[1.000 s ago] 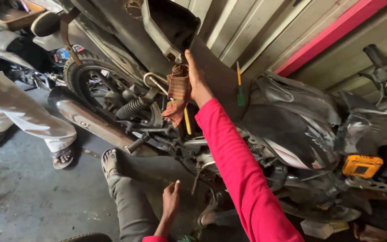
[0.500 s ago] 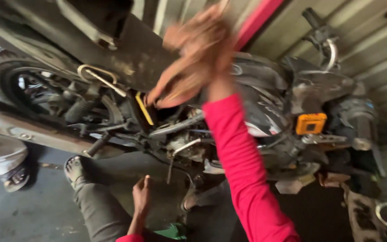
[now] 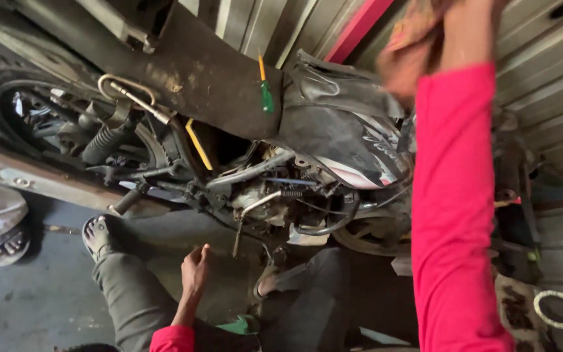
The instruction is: Cleaning and inspecting a motorcycle air filter and housing.
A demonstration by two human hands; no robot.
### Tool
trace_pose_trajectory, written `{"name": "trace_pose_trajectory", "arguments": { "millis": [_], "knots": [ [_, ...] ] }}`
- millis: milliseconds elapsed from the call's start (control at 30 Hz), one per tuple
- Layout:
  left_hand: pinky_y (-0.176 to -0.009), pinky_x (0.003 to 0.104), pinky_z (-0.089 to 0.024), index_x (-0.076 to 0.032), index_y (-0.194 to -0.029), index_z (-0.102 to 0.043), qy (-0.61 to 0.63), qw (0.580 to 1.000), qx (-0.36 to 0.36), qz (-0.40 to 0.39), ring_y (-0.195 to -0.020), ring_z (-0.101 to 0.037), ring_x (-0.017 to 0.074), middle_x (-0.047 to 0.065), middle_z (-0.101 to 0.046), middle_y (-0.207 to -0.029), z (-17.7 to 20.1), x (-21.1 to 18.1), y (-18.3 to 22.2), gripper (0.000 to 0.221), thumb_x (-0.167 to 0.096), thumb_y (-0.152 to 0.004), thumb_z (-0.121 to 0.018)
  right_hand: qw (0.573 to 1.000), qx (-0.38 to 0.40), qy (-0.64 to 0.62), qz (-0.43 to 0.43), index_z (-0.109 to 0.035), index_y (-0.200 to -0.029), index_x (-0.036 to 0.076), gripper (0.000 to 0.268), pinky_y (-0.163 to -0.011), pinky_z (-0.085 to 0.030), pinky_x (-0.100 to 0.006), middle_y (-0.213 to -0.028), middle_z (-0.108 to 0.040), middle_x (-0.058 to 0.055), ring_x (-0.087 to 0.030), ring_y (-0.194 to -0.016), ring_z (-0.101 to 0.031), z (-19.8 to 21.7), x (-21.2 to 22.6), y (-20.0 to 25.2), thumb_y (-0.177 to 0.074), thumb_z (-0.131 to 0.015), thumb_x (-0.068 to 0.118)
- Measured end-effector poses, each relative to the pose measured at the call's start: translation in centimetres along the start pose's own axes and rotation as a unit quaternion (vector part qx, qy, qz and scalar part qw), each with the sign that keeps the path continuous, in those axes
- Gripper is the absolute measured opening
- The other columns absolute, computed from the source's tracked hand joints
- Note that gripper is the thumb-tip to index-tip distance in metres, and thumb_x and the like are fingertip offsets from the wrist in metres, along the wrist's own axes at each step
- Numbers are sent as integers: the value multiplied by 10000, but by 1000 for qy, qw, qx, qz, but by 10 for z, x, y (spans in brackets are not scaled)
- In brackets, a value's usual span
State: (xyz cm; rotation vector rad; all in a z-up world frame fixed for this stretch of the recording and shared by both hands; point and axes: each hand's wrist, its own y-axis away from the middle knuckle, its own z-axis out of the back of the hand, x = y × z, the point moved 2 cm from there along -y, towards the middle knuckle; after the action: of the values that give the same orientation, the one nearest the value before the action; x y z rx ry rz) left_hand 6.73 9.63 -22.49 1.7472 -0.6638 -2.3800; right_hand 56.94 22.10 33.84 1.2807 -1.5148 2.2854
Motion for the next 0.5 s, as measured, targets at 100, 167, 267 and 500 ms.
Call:
{"name": "trace_pose_trajectory", "arguments": {
  "millis": [100, 167, 267, 500],
  "knots": [
    [-754, 380, -532, 19, -1066, -711, -10, 1000, -1, -20, -818, -716, 252, 204, -755, -901, -1, -6, 3, 453, -414, -991, -605, 998, -32, 50, 27, -631, -1000, 7, 245, -841, -522, -384, -968, -646, -51, -206, -916, -596, 17, 13, 7, -1046, -696, 239],
    [-763, 404, -537, 1, -1080, -718, -26, 999, -10, -43, -866, -720, 308, 215, -749, -930, -3, -5, 4, 446, -420, -980, -608, 994, -54, 80, 47, -628, -1005, 9, 234, -841, -521, -385, -973, -644, -48, -206, -916, -591, 29, -1, -3, -1048, -694, 229],
    [-769, 450, -537, -26, -1079, -724, -62, 996, -11, -70, -930, -703, 401, 228, -735, -958, -6, -9, 7, 436, -433, -971, -611, 985, -89, 125, 77, -622, -1012, 12, 217, -840, -519, -386, -980, -641, -43, -207, -917, -585, 74, -72, -22, -1052, -692, 213],
    [-767, 494, -513, -53, -1033, -712, -122, 992, 31, -23, -909, -669, 454, 222, -719, -915, -10, -2, 2, 437, -473, -985, -600, 823, 225, 500, -145, -694, -1203, 79, 450, -908, -480, -515, -1189, -661, -254, -429, -1093, -636, 59, -144, 31, -1013, -673, 487]
  ]
}}
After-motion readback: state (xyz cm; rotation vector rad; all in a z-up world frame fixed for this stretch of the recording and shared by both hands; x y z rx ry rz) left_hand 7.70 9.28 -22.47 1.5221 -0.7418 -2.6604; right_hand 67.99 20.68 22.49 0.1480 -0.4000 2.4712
